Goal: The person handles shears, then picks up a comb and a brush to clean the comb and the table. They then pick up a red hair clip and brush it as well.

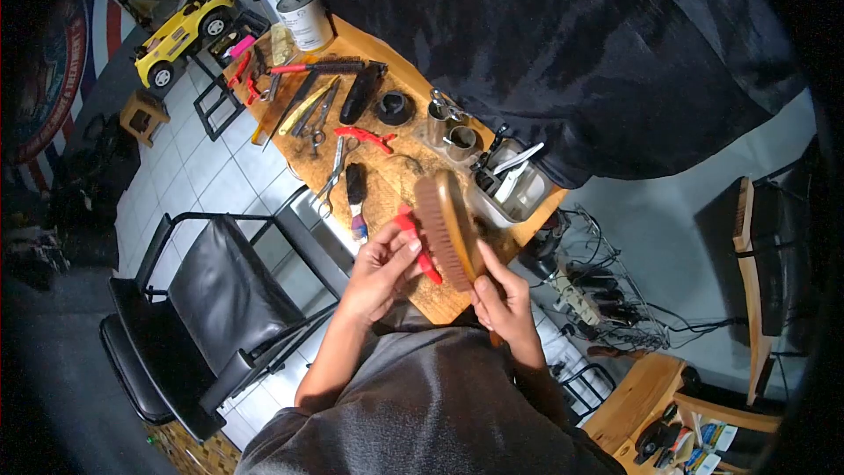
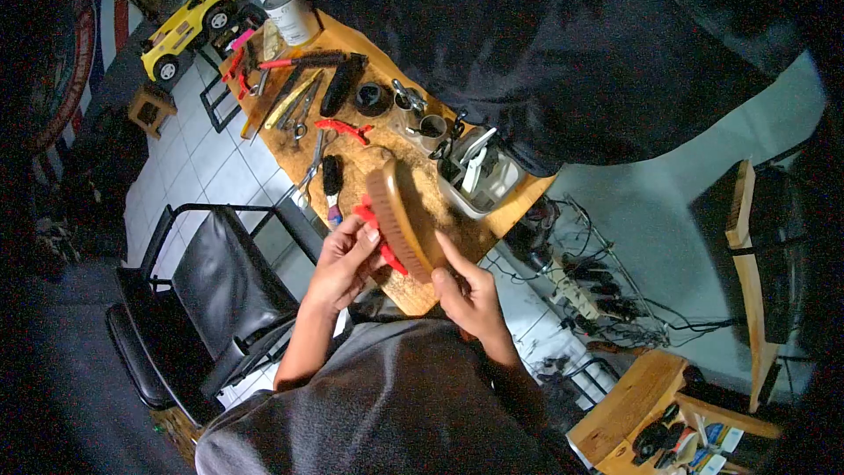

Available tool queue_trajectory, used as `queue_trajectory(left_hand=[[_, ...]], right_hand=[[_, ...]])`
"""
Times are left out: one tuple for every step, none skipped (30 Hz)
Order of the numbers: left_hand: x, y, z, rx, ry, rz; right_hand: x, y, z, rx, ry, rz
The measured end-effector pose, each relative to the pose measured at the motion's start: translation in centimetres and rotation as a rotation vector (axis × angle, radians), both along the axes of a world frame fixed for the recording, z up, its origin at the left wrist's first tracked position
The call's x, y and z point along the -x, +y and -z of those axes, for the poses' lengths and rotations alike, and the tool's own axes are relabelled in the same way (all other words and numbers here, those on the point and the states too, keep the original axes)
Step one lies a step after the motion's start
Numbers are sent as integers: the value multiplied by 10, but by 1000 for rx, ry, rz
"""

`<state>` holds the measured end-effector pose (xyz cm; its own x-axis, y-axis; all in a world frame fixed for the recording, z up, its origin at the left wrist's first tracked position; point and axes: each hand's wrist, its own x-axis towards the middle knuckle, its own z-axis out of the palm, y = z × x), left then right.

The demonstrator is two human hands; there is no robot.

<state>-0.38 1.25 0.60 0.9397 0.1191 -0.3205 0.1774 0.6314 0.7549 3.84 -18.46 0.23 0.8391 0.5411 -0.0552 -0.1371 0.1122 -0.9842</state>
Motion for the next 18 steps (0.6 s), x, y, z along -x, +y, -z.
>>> queue_trajectory(left_hand=[[0, 4, 3, -34, -20, 11], [1, 7, 8, -68, -40, 24], [3, 10, 9, -32, -92, 74], [4, 9, 8, -117, -114, 174], [7, 8, 3, -200, -136, 276], [8, 5, -1, -282, -157, 379], [10, 5, 4, -358, -157, 443], [11, 4, 5, -401, -147, 461], [11, 4, 7, -447, -138, 477], [12, 4, 6, -494, -128, 491], [11, 3, 3, -446, -137, 474], [10, 1, 0, -421, -147, 410], [9, 0, -3, -396, -158, 345], [8, 0, -6, -372, -169, 277], [6, 3, -15, -502, -215, 272], [7, 4, -15, -436, -217, 218], [8, 5, -15, -370, -219, 165], [9, 6, -14, -303, -221, 114]], right_hand=[[3, -2, 3, 36, 35, -37], [4, -4, 3, 56, 67, -84], [6, -2, 3, 44, 56, -68], [8, 1, 3, 32, 43, -49], [8, 1, 0, 69, 40, -37], [7, 2, -5, 107, 39, -24], [5, 4, -8, 145, 38, -13], [2, 7, -6, 132, -40, 48], [-1, 11, -1, 118, -119, 108], [-1, 13, -3, 89, -93, 125], [-2, 15, -5, 60, -67, 142], [-3, 17, -6, 30, -42, 160], [-4, 13, -6, 49, -34, 127], [-6, 16, -9, 28, -112, 110], [-8, 18, -13, 6, -188, 94], [-6, 21, -10, 34, -206, 114], [-3, 23, -6, 63, -223, 135], [-1, 24, -4, 93, -240, 157]])
